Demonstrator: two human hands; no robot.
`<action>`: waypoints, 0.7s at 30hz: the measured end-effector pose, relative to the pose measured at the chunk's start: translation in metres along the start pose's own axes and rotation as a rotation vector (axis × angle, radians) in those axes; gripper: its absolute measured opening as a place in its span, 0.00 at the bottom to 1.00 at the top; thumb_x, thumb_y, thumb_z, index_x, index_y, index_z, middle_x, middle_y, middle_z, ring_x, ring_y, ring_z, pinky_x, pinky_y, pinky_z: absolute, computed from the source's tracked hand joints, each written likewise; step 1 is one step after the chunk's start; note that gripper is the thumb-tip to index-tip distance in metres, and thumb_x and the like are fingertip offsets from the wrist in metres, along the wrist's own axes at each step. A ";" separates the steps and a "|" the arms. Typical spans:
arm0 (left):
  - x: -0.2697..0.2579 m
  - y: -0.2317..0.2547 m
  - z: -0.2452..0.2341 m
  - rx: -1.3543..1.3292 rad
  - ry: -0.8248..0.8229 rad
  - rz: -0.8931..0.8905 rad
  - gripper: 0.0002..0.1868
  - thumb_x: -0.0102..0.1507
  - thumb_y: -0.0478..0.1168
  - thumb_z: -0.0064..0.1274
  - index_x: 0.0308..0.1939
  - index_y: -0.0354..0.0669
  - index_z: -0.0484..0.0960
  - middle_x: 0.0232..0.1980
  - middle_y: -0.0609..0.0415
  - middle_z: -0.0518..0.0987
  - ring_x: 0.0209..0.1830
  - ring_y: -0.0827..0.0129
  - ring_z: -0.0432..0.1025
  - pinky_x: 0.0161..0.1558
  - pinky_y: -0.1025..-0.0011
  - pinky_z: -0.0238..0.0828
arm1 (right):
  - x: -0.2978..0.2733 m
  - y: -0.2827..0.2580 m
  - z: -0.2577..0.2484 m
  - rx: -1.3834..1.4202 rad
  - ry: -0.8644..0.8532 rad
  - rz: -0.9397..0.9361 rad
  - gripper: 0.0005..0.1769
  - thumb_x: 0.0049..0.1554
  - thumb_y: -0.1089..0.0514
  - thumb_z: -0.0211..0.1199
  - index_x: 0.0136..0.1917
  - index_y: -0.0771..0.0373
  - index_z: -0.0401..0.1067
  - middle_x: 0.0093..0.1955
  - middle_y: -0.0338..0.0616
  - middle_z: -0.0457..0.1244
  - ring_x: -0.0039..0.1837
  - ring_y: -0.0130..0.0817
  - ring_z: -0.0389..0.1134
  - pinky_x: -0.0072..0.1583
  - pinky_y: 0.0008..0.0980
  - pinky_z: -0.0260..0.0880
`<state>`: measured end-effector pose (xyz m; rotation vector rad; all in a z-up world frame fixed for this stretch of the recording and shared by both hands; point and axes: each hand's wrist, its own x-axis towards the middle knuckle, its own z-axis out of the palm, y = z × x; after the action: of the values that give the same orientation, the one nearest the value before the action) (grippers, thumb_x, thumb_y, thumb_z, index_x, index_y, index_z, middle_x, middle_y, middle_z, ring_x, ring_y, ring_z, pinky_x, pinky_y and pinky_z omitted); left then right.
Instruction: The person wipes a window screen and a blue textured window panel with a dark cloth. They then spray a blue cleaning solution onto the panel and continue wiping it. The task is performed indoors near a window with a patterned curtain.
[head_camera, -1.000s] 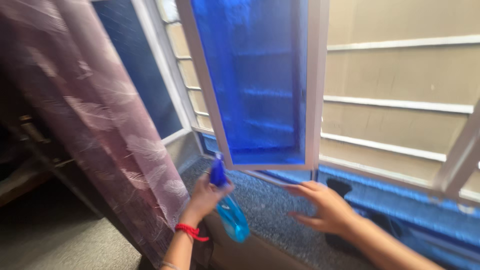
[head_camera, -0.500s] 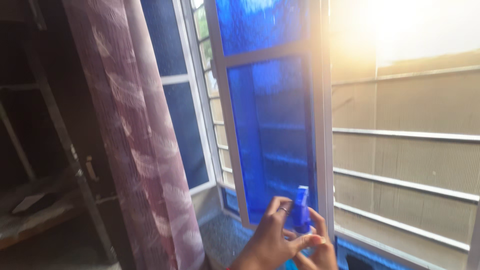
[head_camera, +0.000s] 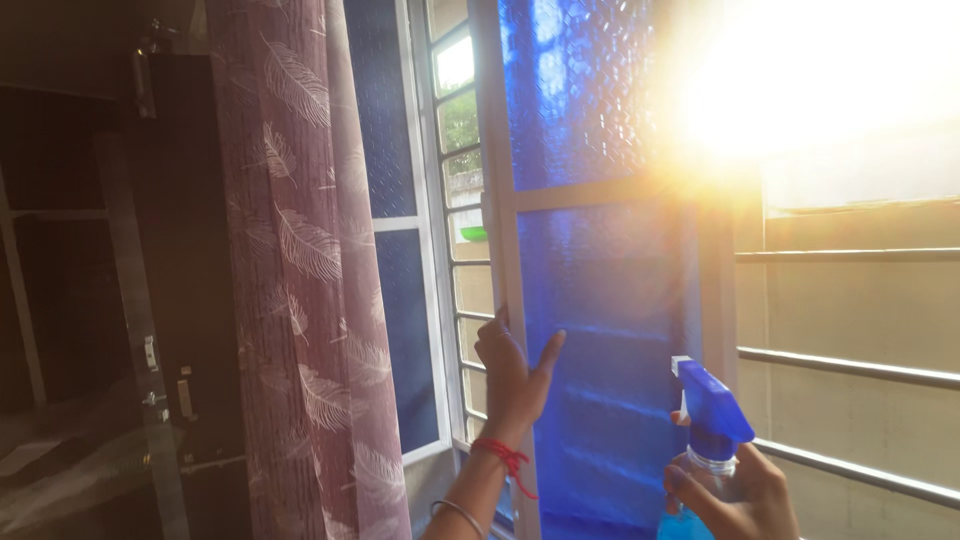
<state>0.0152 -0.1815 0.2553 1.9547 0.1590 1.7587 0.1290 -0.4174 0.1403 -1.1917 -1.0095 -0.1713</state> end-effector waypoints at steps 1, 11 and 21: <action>0.003 -0.004 0.003 -0.027 -0.038 -0.073 0.43 0.60 0.53 0.61 0.71 0.33 0.60 0.66 0.36 0.64 0.69 0.46 0.60 0.70 0.55 0.56 | 0.003 -0.004 0.003 -0.007 0.008 0.022 0.36 0.48 0.68 0.75 0.70 0.70 0.69 0.39 0.56 0.68 0.39 0.43 0.74 0.44 0.44 0.79; 0.007 -0.021 0.005 -0.520 -0.089 -0.407 0.33 0.59 0.57 0.61 0.57 0.36 0.71 0.47 0.50 0.80 0.47 0.67 0.77 0.50 0.69 0.74 | 0.010 -0.011 0.032 -0.097 0.097 0.075 0.31 0.44 0.66 0.72 0.62 0.67 0.73 0.38 0.55 0.70 0.37 0.41 0.76 0.48 0.41 0.76; -0.027 -0.060 0.006 -0.575 -0.196 -0.304 0.29 0.64 0.58 0.57 0.53 0.34 0.76 0.45 0.54 0.80 0.45 0.73 0.73 0.49 0.73 0.70 | -0.018 0.041 0.004 -0.227 -0.033 0.124 0.33 0.42 0.63 0.74 0.63 0.64 0.74 0.41 0.50 0.70 0.41 0.37 0.75 0.52 0.39 0.74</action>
<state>0.0309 -0.1419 0.2049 1.5678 -0.1052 1.2340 0.1411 -0.4043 0.0995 -1.4640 -0.9597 -0.1724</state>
